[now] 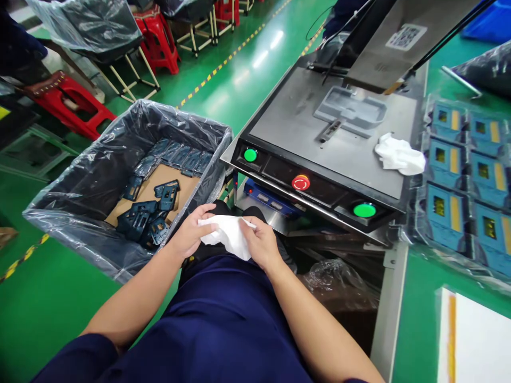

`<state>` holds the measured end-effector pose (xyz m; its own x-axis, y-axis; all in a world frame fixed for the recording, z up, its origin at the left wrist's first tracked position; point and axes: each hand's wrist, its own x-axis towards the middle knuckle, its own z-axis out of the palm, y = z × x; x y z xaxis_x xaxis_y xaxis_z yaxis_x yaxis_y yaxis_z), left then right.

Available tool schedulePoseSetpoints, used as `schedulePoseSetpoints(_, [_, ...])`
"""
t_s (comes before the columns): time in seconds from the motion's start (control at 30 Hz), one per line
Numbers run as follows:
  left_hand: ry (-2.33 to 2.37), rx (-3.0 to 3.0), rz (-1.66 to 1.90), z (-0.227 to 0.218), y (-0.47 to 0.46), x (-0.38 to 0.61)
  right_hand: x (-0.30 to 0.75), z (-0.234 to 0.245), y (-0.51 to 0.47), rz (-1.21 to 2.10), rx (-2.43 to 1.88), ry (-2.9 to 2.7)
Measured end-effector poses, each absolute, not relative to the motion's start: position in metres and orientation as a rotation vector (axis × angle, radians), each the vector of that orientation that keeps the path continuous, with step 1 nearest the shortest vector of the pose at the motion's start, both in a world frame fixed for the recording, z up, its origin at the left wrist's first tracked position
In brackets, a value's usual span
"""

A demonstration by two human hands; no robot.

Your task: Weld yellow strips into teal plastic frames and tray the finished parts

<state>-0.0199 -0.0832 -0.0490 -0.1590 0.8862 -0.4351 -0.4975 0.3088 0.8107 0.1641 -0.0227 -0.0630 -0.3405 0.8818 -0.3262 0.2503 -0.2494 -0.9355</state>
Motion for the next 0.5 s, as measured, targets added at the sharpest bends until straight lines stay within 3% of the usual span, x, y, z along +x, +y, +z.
schedulePoseSetpoints(0.2, [1.066,0.525,1.235,-0.056,-0.088,-0.015,0.162,-0.064,-0.019,1.711,-1.427,-1.03])
schedulePoseSetpoints(0.37, [1.305,0.489,1.405,-0.064,-0.086,-0.018,0.165,-0.059,-0.017,1.733,-1.485,-0.995])
schedulePoseSetpoints(0.5, [1.431,0.633,1.45,-0.062,-0.086,-0.017,0.165,-0.045,-0.021,1.976,-1.304,-0.856])
